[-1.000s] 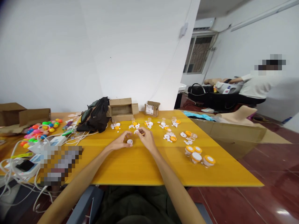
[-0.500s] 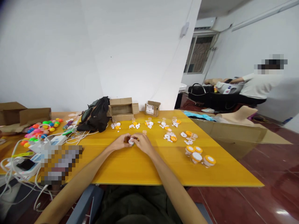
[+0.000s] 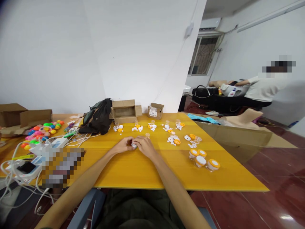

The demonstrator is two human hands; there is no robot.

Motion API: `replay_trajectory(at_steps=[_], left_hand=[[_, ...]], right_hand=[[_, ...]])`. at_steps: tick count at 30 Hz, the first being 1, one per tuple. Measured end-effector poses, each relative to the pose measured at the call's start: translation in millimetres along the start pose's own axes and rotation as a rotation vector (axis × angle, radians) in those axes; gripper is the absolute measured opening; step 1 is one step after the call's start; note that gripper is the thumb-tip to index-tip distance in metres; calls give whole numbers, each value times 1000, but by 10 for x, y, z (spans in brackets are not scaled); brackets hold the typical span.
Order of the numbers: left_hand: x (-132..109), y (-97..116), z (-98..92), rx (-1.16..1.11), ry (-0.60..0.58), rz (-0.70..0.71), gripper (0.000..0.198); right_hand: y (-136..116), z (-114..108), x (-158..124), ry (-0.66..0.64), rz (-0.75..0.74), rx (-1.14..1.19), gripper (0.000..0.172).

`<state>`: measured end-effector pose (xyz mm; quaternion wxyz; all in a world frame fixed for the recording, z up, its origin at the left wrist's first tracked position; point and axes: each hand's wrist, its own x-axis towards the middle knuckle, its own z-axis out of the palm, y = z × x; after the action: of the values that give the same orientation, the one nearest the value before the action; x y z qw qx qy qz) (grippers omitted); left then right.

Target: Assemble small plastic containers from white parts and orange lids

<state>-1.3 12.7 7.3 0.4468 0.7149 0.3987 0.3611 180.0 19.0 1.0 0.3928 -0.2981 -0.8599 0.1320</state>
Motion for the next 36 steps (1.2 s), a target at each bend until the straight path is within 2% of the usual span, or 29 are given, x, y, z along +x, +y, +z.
replay_trajectory(at_steps=[10, 21, 29, 32, 36], left_hand=[[-3, 22, -1, 52, 2, 26, 20], [0, 0, -9, 12, -14, 11, 18], [5, 15, -14, -38, -20, -16, 25], [9, 31, -28, -77, -5, -42, 29], [22, 62, -50, -123, 58, -78, 32]], right_hand=[[27, 3, -9, 7, -46, 2, 20], [-12, -7, -5, 13, -10, -14, 19], [-41, 5, -8, 2, 77, 15, 18], [-43, 13, -2, 39, 113, 65, 17], [12, 35, 23, 154, 204, 210, 20]])
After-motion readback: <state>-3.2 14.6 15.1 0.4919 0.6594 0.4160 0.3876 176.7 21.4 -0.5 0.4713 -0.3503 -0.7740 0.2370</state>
